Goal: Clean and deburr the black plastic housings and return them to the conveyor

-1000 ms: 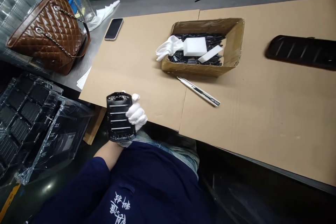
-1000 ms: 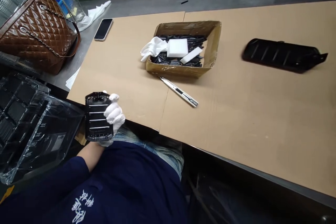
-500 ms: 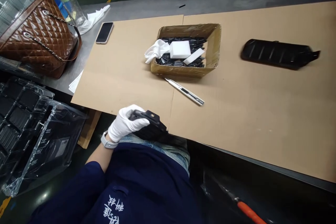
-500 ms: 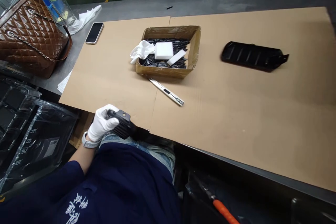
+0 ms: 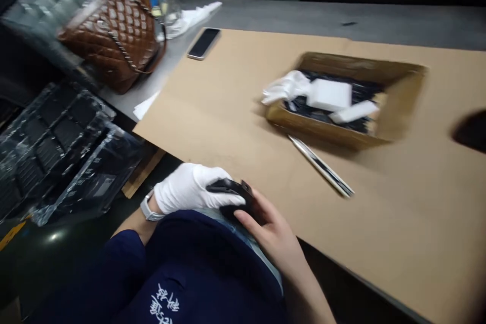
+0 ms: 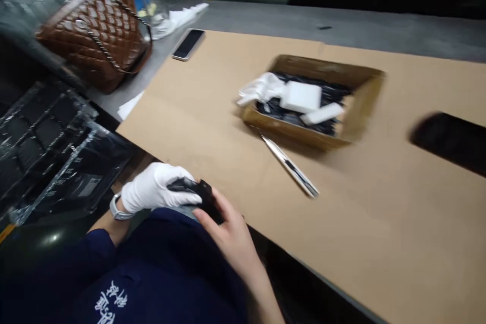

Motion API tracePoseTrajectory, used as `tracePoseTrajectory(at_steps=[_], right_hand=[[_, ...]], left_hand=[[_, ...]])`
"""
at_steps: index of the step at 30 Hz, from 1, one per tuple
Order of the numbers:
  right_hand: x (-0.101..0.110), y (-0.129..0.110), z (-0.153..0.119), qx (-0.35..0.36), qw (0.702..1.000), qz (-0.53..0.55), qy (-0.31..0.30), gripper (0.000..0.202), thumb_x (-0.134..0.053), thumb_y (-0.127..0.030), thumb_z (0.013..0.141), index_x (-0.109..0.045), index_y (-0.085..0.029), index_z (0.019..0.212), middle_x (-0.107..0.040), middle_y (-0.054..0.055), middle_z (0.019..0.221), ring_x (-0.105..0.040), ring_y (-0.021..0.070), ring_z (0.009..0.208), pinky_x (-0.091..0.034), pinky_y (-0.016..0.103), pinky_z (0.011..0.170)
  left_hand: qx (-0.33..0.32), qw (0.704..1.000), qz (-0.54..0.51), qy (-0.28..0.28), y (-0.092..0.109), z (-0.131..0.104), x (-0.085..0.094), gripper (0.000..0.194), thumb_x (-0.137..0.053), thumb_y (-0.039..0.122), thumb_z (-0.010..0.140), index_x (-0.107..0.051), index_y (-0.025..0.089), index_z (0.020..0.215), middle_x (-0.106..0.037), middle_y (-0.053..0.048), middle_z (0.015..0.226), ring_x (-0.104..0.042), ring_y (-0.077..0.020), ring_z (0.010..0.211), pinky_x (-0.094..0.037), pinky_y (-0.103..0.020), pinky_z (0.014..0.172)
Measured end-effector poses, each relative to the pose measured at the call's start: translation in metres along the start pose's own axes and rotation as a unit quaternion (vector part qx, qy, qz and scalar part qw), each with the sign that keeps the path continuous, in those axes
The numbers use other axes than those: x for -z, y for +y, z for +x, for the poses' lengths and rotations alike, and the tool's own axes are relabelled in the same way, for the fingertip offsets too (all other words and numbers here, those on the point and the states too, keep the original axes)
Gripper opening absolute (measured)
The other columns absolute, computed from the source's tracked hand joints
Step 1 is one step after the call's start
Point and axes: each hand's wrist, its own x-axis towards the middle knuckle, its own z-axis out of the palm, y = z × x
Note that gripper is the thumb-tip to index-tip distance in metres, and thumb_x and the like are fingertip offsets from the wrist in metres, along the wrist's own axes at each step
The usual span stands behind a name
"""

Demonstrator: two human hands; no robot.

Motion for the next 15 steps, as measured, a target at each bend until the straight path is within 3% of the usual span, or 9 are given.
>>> tracePoseTrajectory(at_steps=[5, 8, 10, 12, 15], right_hand=[[-0.008, -0.005, 0.033, 0.048, 0.980, -0.162, -0.101, 0.045, -0.056, -0.060, 0.076, -0.066, -0.026, 0.102, -0.071, 0.007, 0.104, -0.067, 0.0304, 0.094, -0.056, 0.034, 0.080], [-0.025, -0.016, 0.054, 0.100, 0.942, -0.250, -0.199, 0.036, -0.051, -0.051, 0.081, -0.065, -0.028, 0.105, -0.072, 0.007, 0.099, -0.069, 0.0287, 0.086, -0.058, 0.033, 0.071], [-0.040, -0.022, 0.062, 0.150, 0.915, -0.285, -0.244, 0.037, -0.049, -0.048, 0.084, -0.062, -0.027, 0.111, -0.071, 0.008, 0.101, -0.069, 0.0279, 0.088, -0.058, 0.034, 0.071], [-0.048, -0.023, 0.066, 0.220, 0.899, -0.290, -0.244, 0.043, -0.049, -0.047, 0.085, -0.054, -0.026, 0.122, -0.067, 0.008, 0.113, -0.067, 0.0267, 0.096, -0.058, 0.035, 0.078], [-0.039, -0.009, 0.071, 0.287, 0.908, -0.259, -0.160, 0.058, -0.049, -0.049, 0.085, -0.037, -0.026, 0.137, -0.061, 0.009, 0.124, -0.066, 0.0253, 0.099, -0.058, 0.038, 0.081]], left_hand=[[0.112, 0.986, -0.120, -0.027, -0.021, -0.021, 0.022, 0.038, -0.069, 0.052, 0.070, -0.057, 0.021, 0.088, -0.063, 0.003, 0.076, -0.058, -0.0105, 0.067, -0.042, -0.019, 0.061], [0.179, 0.976, -0.108, -0.067, -0.031, -0.040, 0.033, 0.043, -0.071, 0.049, 0.068, -0.054, 0.024, 0.100, -0.062, 0.005, 0.074, -0.058, -0.0102, 0.064, -0.040, -0.018, 0.056], [0.179, 0.979, -0.066, -0.070, -0.032, -0.054, 0.043, 0.039, -0.069, 0.045, 0.072, -0.056, 0.026, 0.103, -0.064, 0.005, 0.075, -0.060, -0.0111, 0.064, -0.041, -0.018, 0.057], [0.168, 0.985, -0.009, -0.029, -0.033, -0.073, 0.061, 0.029, -0.063, 0.043, 0.079, -0.060, 0.028, 0.103, -0.068, 0.003, 0.082, -0.064, -0.0123, 0.070, -0.043, -0.019, 0.064], [0.222, 0.961, 0.081, 0.146, -0.045, -0.114, 0.112, 0.025, -0.054, 0.044, 0.085, -0.061, 0.029, 0.104, -0.069, 0.002, 0.097, -0.064, -0.0146, 0.085, -0.045, -0.021, 0.078]])
